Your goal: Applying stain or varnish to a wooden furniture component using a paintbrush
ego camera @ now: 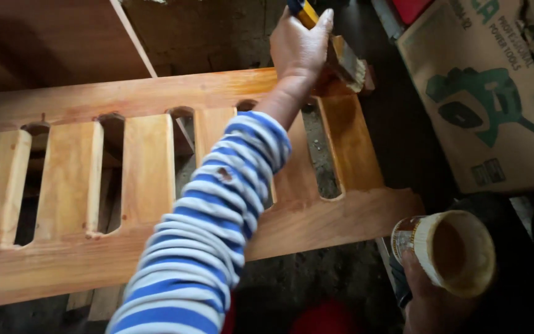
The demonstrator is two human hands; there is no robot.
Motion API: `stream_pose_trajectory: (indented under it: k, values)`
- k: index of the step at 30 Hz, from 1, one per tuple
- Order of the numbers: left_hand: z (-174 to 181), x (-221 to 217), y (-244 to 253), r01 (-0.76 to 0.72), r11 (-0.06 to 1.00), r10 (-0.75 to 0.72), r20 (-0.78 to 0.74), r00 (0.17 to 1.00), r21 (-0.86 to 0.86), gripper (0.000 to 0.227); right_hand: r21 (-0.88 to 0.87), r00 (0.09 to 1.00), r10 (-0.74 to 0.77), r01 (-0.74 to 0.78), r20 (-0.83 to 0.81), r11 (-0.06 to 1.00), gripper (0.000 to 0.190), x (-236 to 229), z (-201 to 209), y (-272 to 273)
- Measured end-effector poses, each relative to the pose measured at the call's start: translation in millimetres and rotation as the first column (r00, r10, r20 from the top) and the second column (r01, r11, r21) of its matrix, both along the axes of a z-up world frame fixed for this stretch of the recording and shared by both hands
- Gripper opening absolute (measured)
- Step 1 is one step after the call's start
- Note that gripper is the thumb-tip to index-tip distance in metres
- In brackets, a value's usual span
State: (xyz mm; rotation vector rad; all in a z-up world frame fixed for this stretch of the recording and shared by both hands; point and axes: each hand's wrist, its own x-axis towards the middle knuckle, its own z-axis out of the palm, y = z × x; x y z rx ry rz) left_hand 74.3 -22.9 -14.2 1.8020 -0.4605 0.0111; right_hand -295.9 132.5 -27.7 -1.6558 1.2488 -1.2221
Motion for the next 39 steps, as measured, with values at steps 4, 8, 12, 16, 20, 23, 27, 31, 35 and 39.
stream_pose_trajectory:
  k: [4,8,12,16,20,23,27,31,35,39]
  values:
    - [-24.5,1.5,-14.0,-0.064,0.994,0.073,-0.112,0.991,0.086,0.049,-0.018,1.000,0.020,-0.020,-0.010,1.000,0.077,-2.4,-1.6,-0.9]
    - [-60.5,24.8,-13.5,-0.105,0.973,0.125,-0.086,0.988,0.207,0.054,-0.024,0.999,0.041,-0.042,-0.021,0.999,0.077,-4.7,-2.9,-0.6]
    - [-46.6,54.2,40.3,-0.184,0.958,0.187,0.005,0.982,0.220,0.050,-0.027,0.998,0.066,-0.067,-0.013,0.997,0.077,-8.3,-5.2,-4.1]
    - [-44.1,113.3,125.1,-0.300,0.944,0.251,0.290,0.923,0.136,0.039,-0.040,0.995,0.103,-0.103,0.002,0.994,0.077,-10.2,-7.9,-4.3]
    - [-34.2,162.6,226.9,-0.449,0.879,0.305,0.538,0.786,0.159,0.034,-0.046,0.991,0.132,-0.132,0.001,0.990,0.076,-17.0,-10.5,-5.7]
    - [-1.3,166.8,268.3,-0.467,0.866,0.242,0.668,0.704,0.179,0.037,-0.048,0.988,0.152,-0.152,-0.001,0.987,0.076,-18.6,-12.0,-5.1]
    - [21.7,141.4,229.9,-0.413,0.897,0.180,0.726,0.664,0.155,0.025,-0.058,0.987,0.163,-0.163,-0.001,0.985,0.076,-18.6,-13.8,-1.9]
    - [13.8,102.4,149.3,-0.249,0.968,0.197,0.505,0.840,0.036,0.028,-0.080,0.988,0.155,-0.157,-0.024,0.984,0.076,-18.3,-14.9,4.6]
    - [-4.5,84.1,113.3,-0.153,0.976,0.129,0.152,0.980,0.158,0.037,-0.096,0.987,0.156,-0.159,-0.045,0.983,0.076,-16.1,-17.0,10.4]
    - [-9.2,116.2,154.2,-0.205,0.948,0.165,0.173,0.971,0.243,0.033,-0.099,0.984,0.169,-0.173,-0.050,0.980,0.076,-15.7,-15.6,-0.4]
